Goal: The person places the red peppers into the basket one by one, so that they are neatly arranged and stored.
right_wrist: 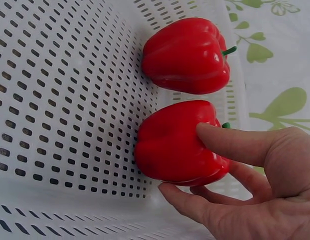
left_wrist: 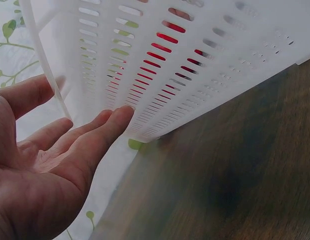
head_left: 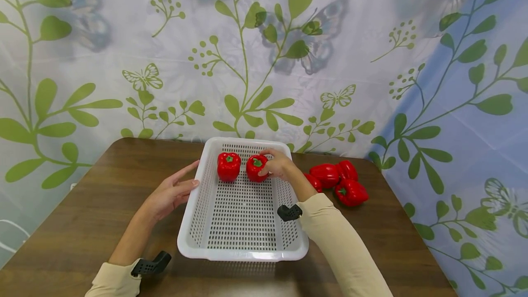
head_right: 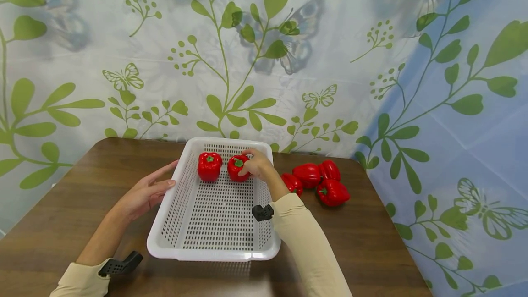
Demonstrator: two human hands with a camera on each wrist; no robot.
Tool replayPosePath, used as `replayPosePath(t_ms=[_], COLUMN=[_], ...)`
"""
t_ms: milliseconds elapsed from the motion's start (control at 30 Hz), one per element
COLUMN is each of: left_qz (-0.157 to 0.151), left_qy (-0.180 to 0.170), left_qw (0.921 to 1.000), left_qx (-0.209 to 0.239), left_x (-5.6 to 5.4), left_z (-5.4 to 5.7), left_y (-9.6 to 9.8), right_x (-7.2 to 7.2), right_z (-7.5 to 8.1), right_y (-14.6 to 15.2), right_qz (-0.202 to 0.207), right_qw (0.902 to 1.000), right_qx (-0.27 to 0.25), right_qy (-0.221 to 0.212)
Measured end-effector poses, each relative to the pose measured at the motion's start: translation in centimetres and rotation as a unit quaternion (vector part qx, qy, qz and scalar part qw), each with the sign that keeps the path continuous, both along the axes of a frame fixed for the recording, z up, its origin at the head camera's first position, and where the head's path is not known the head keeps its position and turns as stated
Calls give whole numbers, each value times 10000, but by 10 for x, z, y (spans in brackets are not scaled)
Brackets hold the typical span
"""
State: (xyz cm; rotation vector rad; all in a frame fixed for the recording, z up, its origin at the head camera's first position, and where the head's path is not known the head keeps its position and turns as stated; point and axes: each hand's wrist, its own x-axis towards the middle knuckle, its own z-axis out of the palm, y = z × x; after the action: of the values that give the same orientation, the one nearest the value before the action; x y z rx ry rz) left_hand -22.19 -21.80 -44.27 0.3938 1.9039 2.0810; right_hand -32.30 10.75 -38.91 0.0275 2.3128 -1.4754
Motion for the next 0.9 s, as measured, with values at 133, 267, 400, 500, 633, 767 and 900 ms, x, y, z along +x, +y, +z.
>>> replayPosePath(t_ms=[133, 267, 400, 500, 633, 767, 900], left_qz=[-5, -3, 11, 3, -18, -44, -41], left_qy=[14, 29, 32, 26, 15, 11, -13], left_qw=[10000, 10000, 10000, 10000, 10000, 10000, 10000], left_qx=[2, 8, -2, 6, 46, 80, 63], left_x=[0, 0, 0, 0, 0, 1, 1], left_z=[0, -1, -1, -1, -2, -1, 0], left_y=[0, 0, 0, -1, 0, 0, 1], right_x=[0, 0, 1, 2, 2, 2, 2], right_z=[1, 2, 3, 4, 4, 6, 10], right_y=[0, 0, 0, 0, 1, 2, 3], right_qz=[-12, 17, 24, -3, -2, 76, 199], right_qw=[10000, 9999, 9997, 9998, 9999, 9998, 9984], right_qx=[-4, 77, 196, 211, 147, 191, 437], right_qy=[11, 68, 106, 72, 16, 85, 313])
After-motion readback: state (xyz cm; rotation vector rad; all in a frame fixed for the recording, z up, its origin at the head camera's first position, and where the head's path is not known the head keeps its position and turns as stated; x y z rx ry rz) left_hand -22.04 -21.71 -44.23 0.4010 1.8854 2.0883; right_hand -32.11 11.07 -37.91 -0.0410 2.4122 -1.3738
